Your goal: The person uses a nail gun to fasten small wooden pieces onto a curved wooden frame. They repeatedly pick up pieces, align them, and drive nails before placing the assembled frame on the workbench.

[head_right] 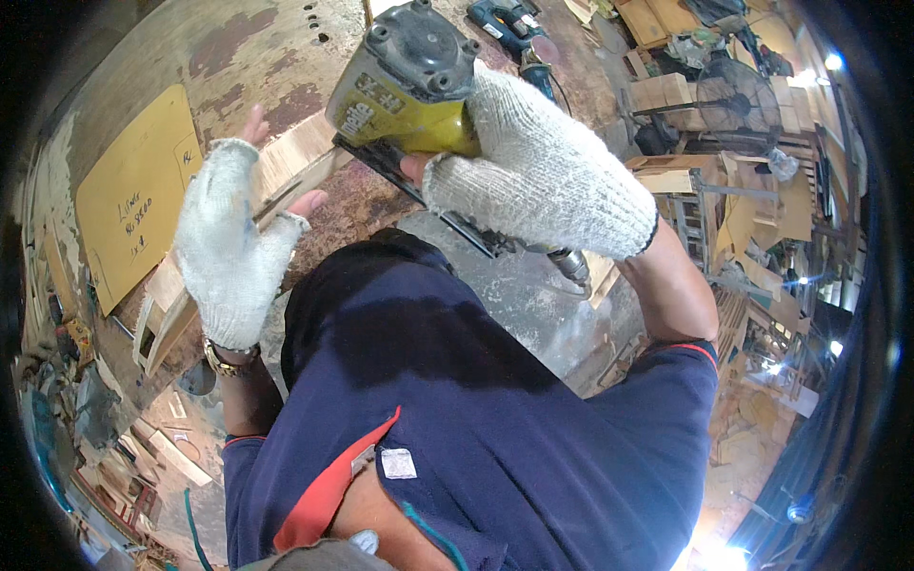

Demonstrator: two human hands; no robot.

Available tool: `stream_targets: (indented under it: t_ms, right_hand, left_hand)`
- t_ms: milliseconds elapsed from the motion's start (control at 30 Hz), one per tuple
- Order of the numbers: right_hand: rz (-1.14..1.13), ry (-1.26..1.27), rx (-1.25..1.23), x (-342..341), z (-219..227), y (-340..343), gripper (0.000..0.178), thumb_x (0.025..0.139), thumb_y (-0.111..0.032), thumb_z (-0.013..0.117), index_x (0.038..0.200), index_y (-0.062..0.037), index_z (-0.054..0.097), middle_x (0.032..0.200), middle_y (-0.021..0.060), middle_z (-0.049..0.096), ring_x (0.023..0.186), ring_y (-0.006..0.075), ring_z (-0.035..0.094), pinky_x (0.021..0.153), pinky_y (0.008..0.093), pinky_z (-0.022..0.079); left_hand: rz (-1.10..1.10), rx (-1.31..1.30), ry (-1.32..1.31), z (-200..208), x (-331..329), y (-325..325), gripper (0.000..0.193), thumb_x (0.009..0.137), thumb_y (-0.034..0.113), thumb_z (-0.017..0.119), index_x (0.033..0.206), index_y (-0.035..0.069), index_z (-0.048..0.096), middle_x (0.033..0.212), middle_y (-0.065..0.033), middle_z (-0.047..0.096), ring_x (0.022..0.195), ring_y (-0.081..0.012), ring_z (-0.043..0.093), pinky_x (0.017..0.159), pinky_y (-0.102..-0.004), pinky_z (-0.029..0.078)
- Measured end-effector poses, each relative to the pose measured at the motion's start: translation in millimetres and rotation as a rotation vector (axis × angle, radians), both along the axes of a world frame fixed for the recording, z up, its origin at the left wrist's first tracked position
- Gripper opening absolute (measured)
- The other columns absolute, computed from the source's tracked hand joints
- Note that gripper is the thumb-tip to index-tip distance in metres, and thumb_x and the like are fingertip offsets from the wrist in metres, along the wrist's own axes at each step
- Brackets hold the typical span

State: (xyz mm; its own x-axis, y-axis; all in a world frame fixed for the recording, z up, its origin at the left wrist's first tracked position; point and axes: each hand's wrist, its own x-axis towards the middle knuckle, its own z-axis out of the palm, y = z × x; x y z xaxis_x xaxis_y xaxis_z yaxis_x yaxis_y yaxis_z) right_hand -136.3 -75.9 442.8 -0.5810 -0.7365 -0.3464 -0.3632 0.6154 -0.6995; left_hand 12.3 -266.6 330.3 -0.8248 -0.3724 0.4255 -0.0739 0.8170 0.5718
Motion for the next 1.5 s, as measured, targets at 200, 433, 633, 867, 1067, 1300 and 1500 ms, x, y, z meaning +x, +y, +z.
stream_targets:
  t_ms: [200,433,633,867,1067,1300,1500]
  right_hand:
    - [-0.081,-0.221,-0.04,-8,-8,3,0.047,0.094,-0.02,0.071,0.135,-0.0007,0.059,0.093,0.0035,0.07,0.061,0.0059,0.057,0.054,0.0244,0.05]
    - [-0.22,-0.206,-0.041,14,-15,2,0.047,0.093,-0.018,0.078,0.134,-0.0008,0.061,0.097,0.007,0.074,0.063,0.0076,0.061,0.056,0.0259,0.05]
    - [-0.273,-0.227,-0.021,38,-6,2,0.043,0.094,-0.01,0.076,0.133,0.0002,0.063,0.116,0.0116,0.075,0.101,0.0147,0.069,0.09,0.0326,0.056]
    - [-0.423,-0.224,0.067,60,3,-4,0.046,0.093,-0.007,0.076,0.136,-0.0012,0.059,0.119,0.0111,0.073,0.11,0.0167,0.068,0.095,0.0351,0.055]
    - [-0.521,-0.154,0.084,91,5,-11,0.048,0.09,-0.007,0.076,0.135,-0.0022,0.059,0.113,0.0095,0.073,0.096,0.0156,0.065,0.083,0.0323,0.052]
    - [-0.641,-0.172,0.059,115,9,-28,0.048,0.091,-0.003,0.073,0.136,-0.0011,0.058,0.113,0.0111,0.072,0.098,0.015,0.064,0.083,0.0327,0.052]
    - [-0.653,-0.138,0.175,128,15,-32,0.044,0.094,0.003,0.068,0.136,-0.0027,0.058,0.117,0.01,0.072,0.112,0.018,0.067,0.095,0.0359,0.056]
  left_hand:
    - [0.06,-0.073,-0.188,11,48,-30,0.054,0.08,0.018,0.084,0.129,0.001,0.069,0.101,-0.0156,0.066,0.094,-0.0327,0.064,0.086,-0.0396,0.05]
    - [-0.048,-0.209,-0.056,-9,80,-37,0.052,0.079,0.026,0.086,0.122,0.002,0.072,0.114,-0.0138,0.074,0.094,-0.031,0.07,0.082,-0.0434,0.053]
    - [-0.053,-0.146,-0.017,-17,89,-25,0.054,0.078,0.028,0.088,0.123,0.003,0.072,0.114,-0.013,0.075,0.095,-0.0305,0.073,0.081,-0.0421,0.055]
    - [-0.067,-0.126,-0.033,-24,93,-22,0.052,0.081,0.032,0.087,0.124,0.006,0.073,0.114,-0.0091,0.076,0.097,-0.0283,0.073,0.081,-0.0403,0.056]
    - [-0.112,-0.089,-0.033,-24,95,-24,0.044,0.082,0.031,0.088,0.116,0.006,0.076,0.113,-0.0091,0.077,0.097,-0.0288,0.073,0.08,-0.0384,0.057]
    - [-0.188,-0.12,-0.001,-28,94,-32,0.034,0.09,0.031,0.079,0.114,0.007,0.078,0.116,-0.0088,0.077,0.095,-0.0267,0.073,0.072,-0.0373,0.053]
    - [-0.201,-0.088,0.012,-28,94,-36,0.029,0.088,0.027,0.08,0.111,0.009,0.079,0.116,-0.0085,0.077,0.095,-0.0258,0.073,0.069,-0.0351,0.052]
